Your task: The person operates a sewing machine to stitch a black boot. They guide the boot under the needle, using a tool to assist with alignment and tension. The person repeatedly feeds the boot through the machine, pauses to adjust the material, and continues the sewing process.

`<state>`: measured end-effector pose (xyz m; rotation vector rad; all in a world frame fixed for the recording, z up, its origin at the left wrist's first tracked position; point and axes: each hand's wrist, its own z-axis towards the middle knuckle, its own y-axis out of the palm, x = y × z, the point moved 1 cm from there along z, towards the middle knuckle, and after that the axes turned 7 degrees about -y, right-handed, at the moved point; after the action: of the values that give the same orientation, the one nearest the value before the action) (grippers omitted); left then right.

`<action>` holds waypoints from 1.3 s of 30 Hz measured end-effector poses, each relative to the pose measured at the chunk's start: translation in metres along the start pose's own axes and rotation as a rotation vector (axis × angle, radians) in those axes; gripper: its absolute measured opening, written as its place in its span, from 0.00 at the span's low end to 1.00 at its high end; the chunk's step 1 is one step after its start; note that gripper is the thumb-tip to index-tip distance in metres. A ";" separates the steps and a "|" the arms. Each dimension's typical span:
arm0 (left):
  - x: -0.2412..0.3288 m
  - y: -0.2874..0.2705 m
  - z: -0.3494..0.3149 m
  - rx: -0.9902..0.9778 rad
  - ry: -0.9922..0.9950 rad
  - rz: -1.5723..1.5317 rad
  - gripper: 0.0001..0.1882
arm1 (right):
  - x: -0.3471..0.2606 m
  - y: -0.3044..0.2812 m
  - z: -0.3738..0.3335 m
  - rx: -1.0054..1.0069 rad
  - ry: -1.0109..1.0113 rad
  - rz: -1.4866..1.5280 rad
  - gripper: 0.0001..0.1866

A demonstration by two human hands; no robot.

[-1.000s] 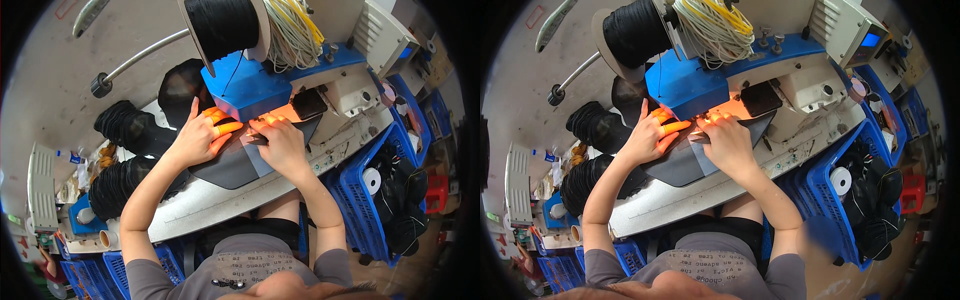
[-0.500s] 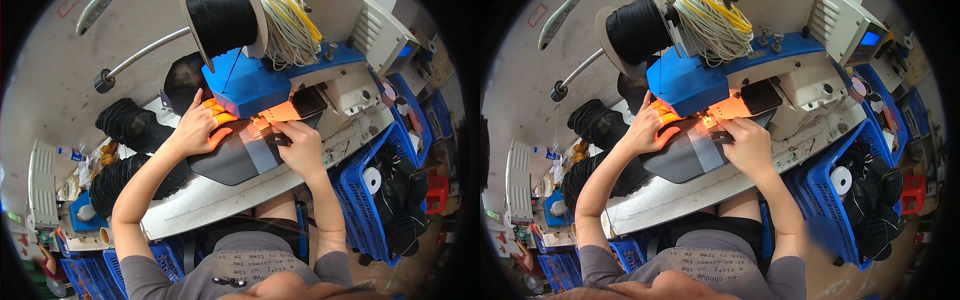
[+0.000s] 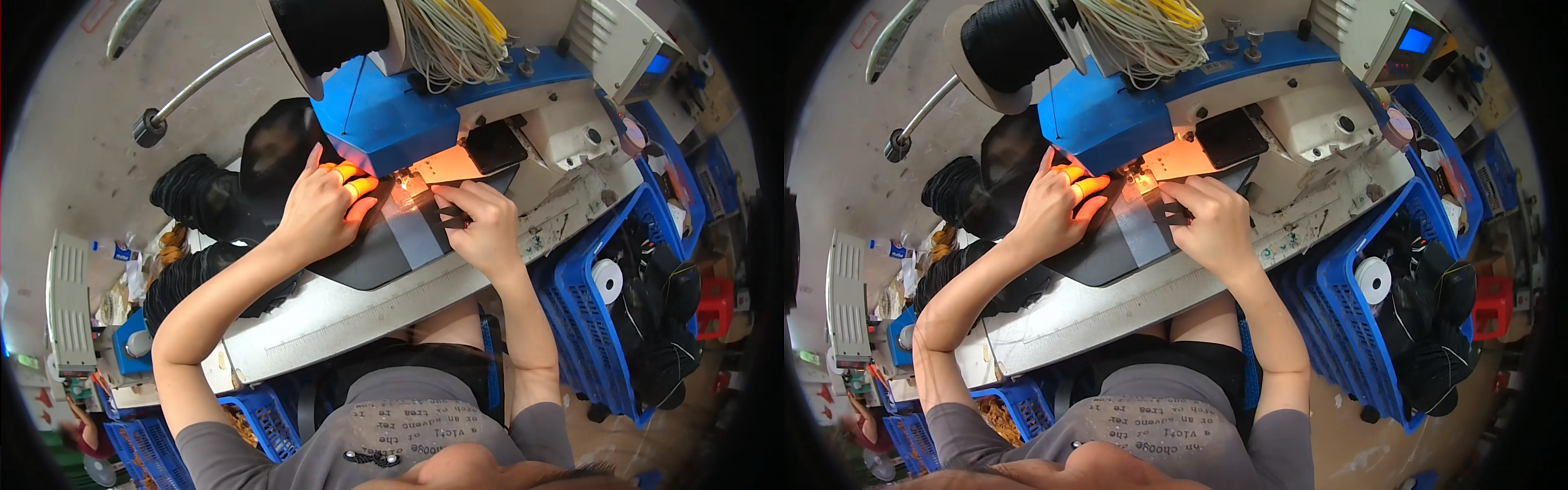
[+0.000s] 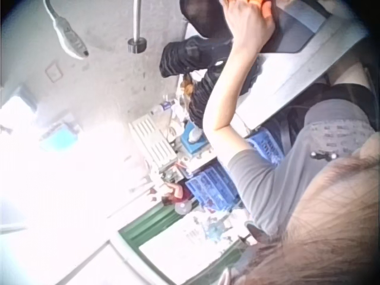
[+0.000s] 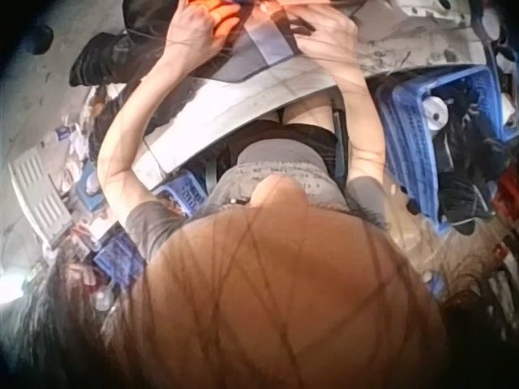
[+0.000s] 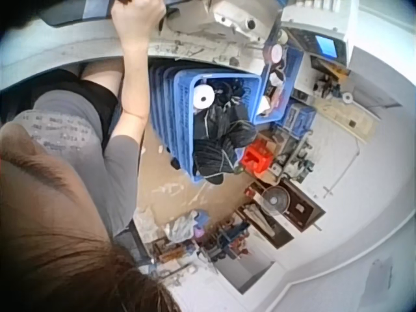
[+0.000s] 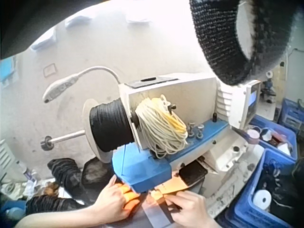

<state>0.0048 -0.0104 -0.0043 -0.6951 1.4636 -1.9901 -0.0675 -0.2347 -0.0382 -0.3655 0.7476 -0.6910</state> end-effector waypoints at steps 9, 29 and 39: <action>0.033 0.004 -0.017 0.019 -0.129 -0.073 0.17 | 0.001 0.003 0.000 0.025 -0.010 -0.002 0.16; 0.013 -0.017 0.003 -0.190 0.053 0.310 0.15 | 0.001 0.004 -0.002 0.027 0.006 -0.037 0.11; 0.021 -0.005 -0.001 -0.002 -0.095 0.367 0.14 | 0.004 0.005 -0.003 0.035 -0.012 -0.010 0.14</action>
<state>-0.0108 -0.0235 0.0015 -0.4737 1.4207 -1.6536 -0.0654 -0.2344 -0.0451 -0.3412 0.7221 -0.7096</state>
